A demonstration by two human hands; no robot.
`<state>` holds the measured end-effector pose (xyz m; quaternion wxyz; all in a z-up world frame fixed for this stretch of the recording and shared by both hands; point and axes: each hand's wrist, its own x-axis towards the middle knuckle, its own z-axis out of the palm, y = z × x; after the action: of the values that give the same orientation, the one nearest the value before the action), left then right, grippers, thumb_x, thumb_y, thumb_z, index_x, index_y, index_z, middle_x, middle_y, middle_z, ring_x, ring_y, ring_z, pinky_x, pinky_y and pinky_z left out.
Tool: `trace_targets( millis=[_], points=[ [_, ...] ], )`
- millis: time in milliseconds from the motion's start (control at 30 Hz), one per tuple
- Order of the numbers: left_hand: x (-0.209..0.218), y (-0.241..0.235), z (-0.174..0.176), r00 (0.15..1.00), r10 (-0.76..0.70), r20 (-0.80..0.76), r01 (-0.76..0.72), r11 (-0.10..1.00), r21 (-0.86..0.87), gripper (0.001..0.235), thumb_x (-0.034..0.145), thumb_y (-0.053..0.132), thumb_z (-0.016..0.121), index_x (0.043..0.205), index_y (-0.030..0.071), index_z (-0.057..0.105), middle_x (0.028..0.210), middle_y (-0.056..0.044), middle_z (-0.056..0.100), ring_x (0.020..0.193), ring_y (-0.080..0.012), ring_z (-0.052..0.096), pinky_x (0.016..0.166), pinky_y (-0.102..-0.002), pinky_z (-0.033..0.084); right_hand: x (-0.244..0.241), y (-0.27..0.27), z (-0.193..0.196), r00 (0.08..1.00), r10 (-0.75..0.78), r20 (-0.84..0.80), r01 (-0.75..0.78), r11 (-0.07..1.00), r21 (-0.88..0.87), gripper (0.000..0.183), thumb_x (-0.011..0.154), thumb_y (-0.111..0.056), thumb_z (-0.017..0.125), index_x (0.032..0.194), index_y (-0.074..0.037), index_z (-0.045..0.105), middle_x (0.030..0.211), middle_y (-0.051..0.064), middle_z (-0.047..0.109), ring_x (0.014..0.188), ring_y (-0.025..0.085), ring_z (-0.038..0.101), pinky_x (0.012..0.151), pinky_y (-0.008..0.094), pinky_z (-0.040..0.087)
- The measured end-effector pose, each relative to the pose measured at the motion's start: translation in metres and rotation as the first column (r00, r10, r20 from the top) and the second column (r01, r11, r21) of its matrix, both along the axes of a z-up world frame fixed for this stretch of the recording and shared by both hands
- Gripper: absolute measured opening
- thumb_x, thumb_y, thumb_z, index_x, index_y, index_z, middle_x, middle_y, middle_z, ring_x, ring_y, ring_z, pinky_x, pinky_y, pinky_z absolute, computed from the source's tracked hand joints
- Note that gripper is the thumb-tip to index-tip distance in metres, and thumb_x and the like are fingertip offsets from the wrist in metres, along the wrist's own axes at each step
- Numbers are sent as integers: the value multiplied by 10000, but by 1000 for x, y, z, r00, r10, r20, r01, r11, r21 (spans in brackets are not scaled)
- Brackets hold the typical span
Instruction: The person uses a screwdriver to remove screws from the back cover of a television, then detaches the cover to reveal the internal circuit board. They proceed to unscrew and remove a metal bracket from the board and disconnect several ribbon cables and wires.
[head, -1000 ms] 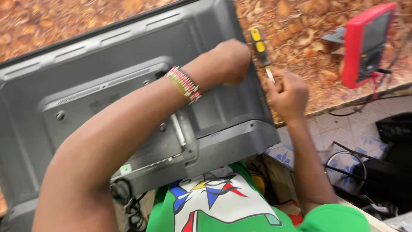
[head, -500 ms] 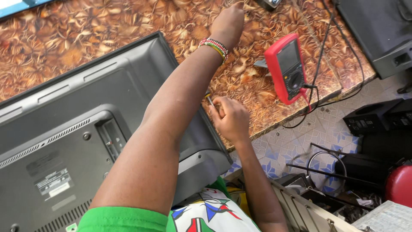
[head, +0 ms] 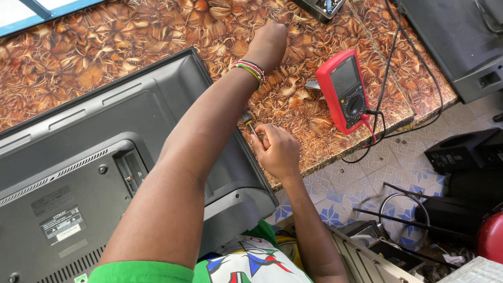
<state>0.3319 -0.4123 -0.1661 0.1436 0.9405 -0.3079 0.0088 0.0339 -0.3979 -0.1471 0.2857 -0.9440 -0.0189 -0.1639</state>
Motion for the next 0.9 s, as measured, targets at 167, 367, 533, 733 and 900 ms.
trace_targets(
  millis=[167,367,533,733,900],
  points=[
    [-44,65,66,997,-64,-50,55,985,-166,440,774,-244,587,617,108,375,648,-29,401,535,-152,398,442,-378,383,-3,0,-1,1000,14,18,-14,1000,-2,111,986,-290,681,999,-181,664,578,-37,405,687,250,584,610,430,437],
    [-190,260,175,980,-189,-55,176,966,-190,103,879,-48,558,791,-21,605,754,-308,633,814,-557,654,645,-641,501,-3,2,3,986,16,168,-32,995,93,135,909,-224,780,991,-127,736,576,79,561,679,354,669,676,463,542],
    [-341,442,193,902,317,-292,-282,947,155,591,943,437,608,1421,106,506,1354,-140,608,1241,-355,590,1017,-492,472,-11,-7,-1,989,-55,134,-6,908,418,197,1063,-240,639,1049,-61,719,764,98,633,691,252,602,669,378,488],
    [-495,570,121,698,660,-277,-604,751,267,1339,711,718,708,1632,-14,69,1649,-300,151,1544,-440,119,1243,-524,113,-72,93,88,963,266,43,-266,910,317,172,1084,-151,578,1111,-24,690,823,56,613,727,165,565,702,298,442],
    [-517,560,128,598,719,-354,-752,657,64,1305,693,575,788,1629,7,78,1701,-186,185,1536,-421,204,1207,-578,208,-93,169,86,708,672,-216,-691,723,-17,480,832,-469,814,1145,-118,716,756,-4,572,738,195,536,838,357,460]
  ],
)
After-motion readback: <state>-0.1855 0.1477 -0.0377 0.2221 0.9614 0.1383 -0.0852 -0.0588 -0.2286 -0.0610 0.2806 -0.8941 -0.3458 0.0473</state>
